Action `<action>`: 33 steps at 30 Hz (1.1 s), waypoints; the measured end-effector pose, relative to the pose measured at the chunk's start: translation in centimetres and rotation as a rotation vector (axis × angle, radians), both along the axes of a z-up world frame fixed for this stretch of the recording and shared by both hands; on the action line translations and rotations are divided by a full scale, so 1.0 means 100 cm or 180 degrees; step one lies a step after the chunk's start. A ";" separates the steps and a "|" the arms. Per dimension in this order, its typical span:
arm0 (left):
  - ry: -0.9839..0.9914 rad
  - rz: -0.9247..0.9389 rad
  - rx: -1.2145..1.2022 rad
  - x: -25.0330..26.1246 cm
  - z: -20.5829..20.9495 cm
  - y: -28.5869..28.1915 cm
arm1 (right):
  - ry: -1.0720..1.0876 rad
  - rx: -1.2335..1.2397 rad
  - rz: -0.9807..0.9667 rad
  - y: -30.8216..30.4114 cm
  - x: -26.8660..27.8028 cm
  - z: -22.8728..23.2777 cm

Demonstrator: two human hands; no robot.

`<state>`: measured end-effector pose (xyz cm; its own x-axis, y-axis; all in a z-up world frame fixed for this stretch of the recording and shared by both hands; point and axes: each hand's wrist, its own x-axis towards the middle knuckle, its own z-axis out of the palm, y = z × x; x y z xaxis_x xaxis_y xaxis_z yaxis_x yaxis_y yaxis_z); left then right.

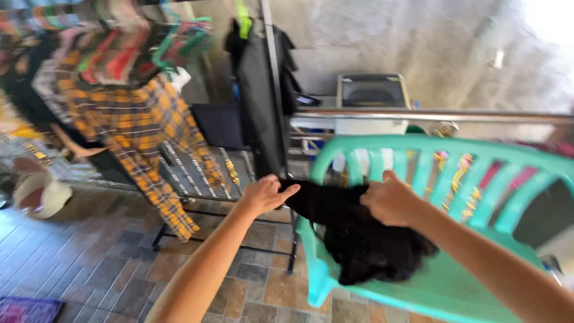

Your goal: The person picks up clothes from a pile on the floor and a green plastic chair, places them on hangers, and hangs them on a metal clothing rack. The person handles a yellow plaid shirt, a black shirt, and a black t-shirt with a red graphic.

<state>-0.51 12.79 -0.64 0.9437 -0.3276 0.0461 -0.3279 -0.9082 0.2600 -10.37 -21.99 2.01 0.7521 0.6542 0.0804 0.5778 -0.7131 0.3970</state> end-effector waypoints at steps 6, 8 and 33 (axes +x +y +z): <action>0.0246 0.1080 -0.2021 0.071 -0.035 0.092 | -0.0969 0.1444 0.1161 0.098 0.038 0.037; -0.0930 0.0649 -0.1949 0.085 -0.040 0.126 | -0.0390 0.1171 0.1107 0.140 0.049 0.037; -0.0807 -0.0233 -0.1562 0.210 0.038 0.392 | -0.1030 0.4199 -0.0318 0.589 0.533 0.182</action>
<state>20.53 51.95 3.14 0.8589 -0.2747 0.4323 -0.4928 -0.6731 0.5514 42.95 36.93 20.21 0.6196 -0.1013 0.7784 0.5139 -0.6972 -0.4998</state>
